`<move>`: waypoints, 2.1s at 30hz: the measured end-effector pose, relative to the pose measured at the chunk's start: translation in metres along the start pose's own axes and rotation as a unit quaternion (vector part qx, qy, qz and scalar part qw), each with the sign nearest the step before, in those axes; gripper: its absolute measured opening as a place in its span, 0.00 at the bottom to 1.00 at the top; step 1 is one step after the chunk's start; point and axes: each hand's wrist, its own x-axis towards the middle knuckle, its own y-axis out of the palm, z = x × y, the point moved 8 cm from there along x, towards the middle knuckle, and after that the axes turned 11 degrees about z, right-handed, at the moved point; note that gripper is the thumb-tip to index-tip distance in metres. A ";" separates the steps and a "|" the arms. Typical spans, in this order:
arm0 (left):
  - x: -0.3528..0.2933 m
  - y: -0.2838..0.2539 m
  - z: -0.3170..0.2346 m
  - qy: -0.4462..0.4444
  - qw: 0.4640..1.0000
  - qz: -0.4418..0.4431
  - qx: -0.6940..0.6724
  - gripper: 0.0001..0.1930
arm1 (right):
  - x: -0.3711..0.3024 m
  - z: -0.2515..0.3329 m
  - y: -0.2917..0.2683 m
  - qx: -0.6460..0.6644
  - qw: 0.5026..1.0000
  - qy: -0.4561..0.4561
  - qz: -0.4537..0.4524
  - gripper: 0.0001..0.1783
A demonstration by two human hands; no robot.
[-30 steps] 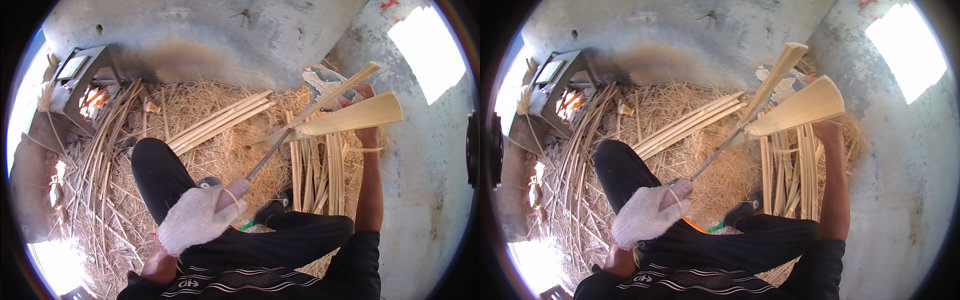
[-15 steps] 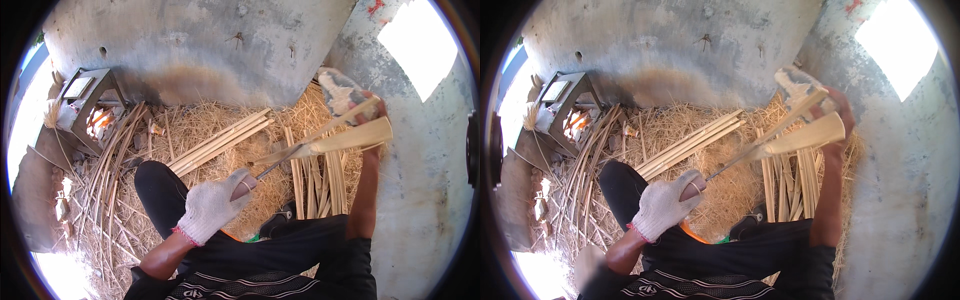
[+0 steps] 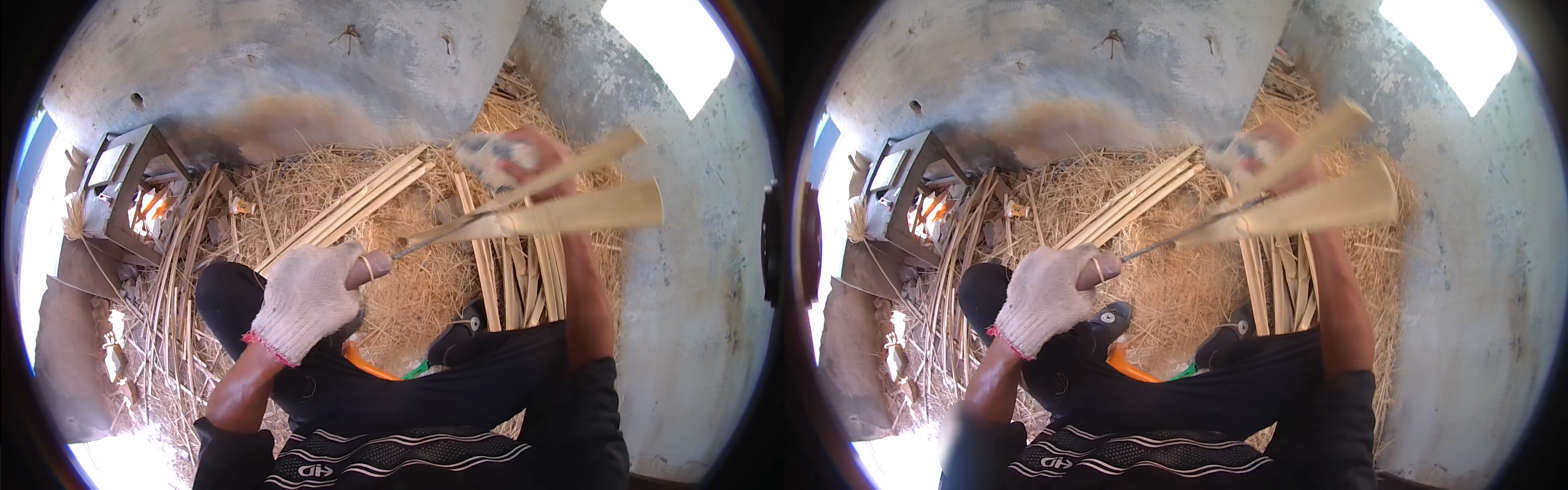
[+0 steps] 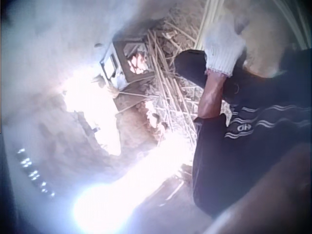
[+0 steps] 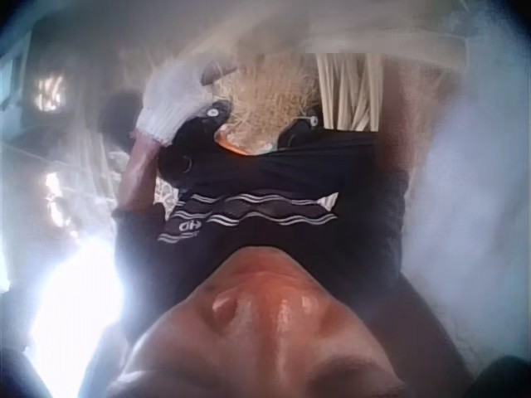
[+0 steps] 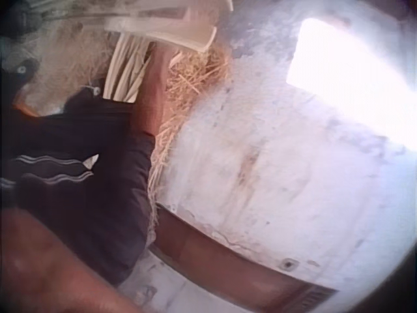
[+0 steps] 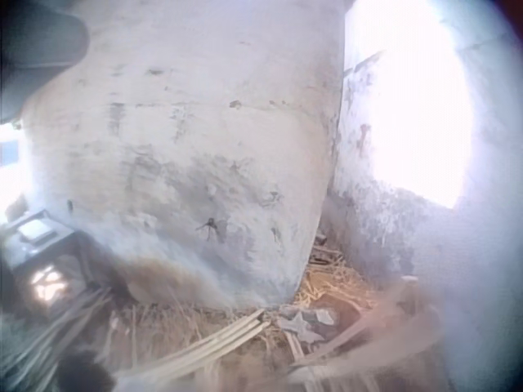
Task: The person sits on a straw-covered floor and uses a large knife to split long bamboo poles into thin strips. They hold the bamboo with one hand and use the knife to slice through the material, occasionally using a stone to assist in the splitting process. The resulting strips are placed in a pile on the floor.
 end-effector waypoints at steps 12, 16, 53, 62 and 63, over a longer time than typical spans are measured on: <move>0.014 0.025 0.007 -0.008 1.000 -0.014 -0.011 0.11 | -0.011 0.123 -0.279 0.023 0.919 -0.012 -0.392 0.10; 0.029 0.007 0.013 -0.043 0.999 -0.016 -0.021 0.14 | -0.019 0.014 -0.158 0.153 0.942 0.284 -0.091 0.12; 0.058 0.006 0.048 -0.070 0.988 -0.027 -0.137 0.16 | -0.166 -0.123 0.151 0.604 0.675 0.400 0.140 0.38; 0.053 -0.001 0.034 -0.041 0.993 -0.012 -0.110 0.21 | -0.090 -0.002 0.080 0.746 0.641 0.151 -0.094 0.47; 0.053 0.000 0.035 -0.038 0.992 -0.016 -0.116 0.21 | -0.092 0.000 0.078 0.772 0.607 0.140 -0.127 0.47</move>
